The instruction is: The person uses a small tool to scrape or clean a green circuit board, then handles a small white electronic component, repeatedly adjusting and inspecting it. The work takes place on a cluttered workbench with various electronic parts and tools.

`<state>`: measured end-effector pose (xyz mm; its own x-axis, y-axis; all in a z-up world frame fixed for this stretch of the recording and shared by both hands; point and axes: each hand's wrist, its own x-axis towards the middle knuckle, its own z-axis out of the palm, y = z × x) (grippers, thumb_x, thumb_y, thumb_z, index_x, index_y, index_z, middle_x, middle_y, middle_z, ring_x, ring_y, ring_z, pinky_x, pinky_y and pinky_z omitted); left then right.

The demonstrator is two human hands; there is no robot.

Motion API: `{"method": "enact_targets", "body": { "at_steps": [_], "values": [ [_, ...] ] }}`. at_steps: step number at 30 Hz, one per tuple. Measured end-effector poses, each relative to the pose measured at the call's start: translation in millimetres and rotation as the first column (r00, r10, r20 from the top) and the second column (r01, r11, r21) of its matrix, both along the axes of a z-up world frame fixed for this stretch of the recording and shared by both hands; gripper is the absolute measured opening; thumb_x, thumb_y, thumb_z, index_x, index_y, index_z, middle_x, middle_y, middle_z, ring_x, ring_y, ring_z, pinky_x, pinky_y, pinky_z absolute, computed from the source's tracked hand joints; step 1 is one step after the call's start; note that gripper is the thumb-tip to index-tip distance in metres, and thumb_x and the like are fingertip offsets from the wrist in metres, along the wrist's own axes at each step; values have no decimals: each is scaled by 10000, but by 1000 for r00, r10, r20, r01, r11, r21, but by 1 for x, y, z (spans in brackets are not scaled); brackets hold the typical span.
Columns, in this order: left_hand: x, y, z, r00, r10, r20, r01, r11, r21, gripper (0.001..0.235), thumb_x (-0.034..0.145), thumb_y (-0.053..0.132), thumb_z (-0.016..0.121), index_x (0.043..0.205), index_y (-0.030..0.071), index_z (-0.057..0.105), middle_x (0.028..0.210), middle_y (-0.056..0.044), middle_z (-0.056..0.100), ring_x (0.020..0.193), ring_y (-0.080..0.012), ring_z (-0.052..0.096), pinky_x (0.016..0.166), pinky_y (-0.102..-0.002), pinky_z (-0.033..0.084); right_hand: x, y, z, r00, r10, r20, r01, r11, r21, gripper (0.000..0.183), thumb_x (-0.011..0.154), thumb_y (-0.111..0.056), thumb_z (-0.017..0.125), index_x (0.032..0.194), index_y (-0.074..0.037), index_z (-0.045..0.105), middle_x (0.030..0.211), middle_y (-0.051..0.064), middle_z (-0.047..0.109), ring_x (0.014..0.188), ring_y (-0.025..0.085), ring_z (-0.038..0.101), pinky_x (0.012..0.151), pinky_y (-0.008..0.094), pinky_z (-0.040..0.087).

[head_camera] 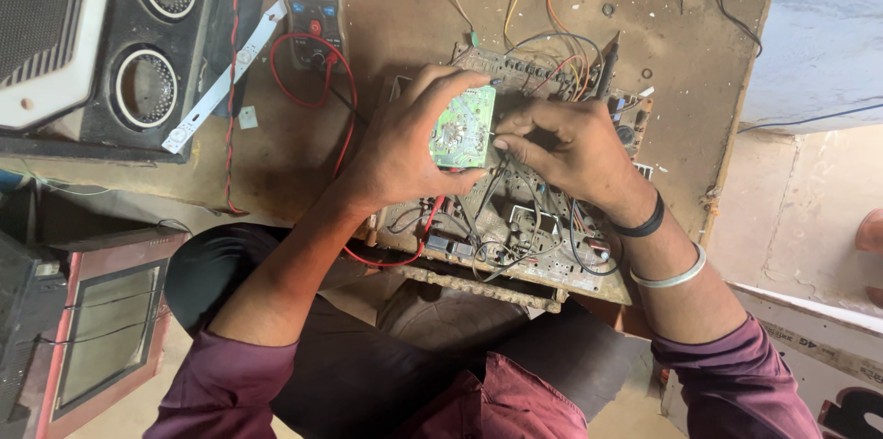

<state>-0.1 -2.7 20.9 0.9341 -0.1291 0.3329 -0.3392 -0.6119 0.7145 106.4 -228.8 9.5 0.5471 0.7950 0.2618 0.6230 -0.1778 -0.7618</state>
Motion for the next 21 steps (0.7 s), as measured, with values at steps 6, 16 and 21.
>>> {"method": "enact_targets", "body": {
  "at_steps": [6, 16, 21],
  "values": [
    [0, 0, -4, 999, 7, -39, -5, 999, 51, 960, 638, 182, 905, 1490, 116, 470, 1476, -141, 510, 1358, -342, 518, 1108, -466, 423, 1, 1, 3, 997, 64, 47, -65, 998, 11, 160, 884, -95, 799, 1023, -39, 744, 929, 97, 768, 844, 229, 754, 764, 329, 591],
    [7, -17, -16, 998, 56, 12, -57, 989, 138, 1041, 599, 209, 898, 1512, 54, 423, 1334, -218, 587, 1236, -410, 576, 1049, -513, 475, 7, -12, -19, 988, 123, 97, -132, 986, 97, 172, 937, -226, 720, 1029, -82, 736, 1016, 110, 741, 945, 321, 716, 827, 421, 580],
    [31, -27, -32, 985, 73, 157, -107, 969, 223, 1048, 539, 209, 863, 1471, -9, 434, 1240, -296, 592, 1143, -453, 592, 987, -540, 493, 5, -4, -32, 995, 104, -9, -103, 993, 61, 168, 934, -339, 686, 1030, -219, 753, 922, 58, 765, 855, 283, 733, 735, 408, 569]
  ]
}}
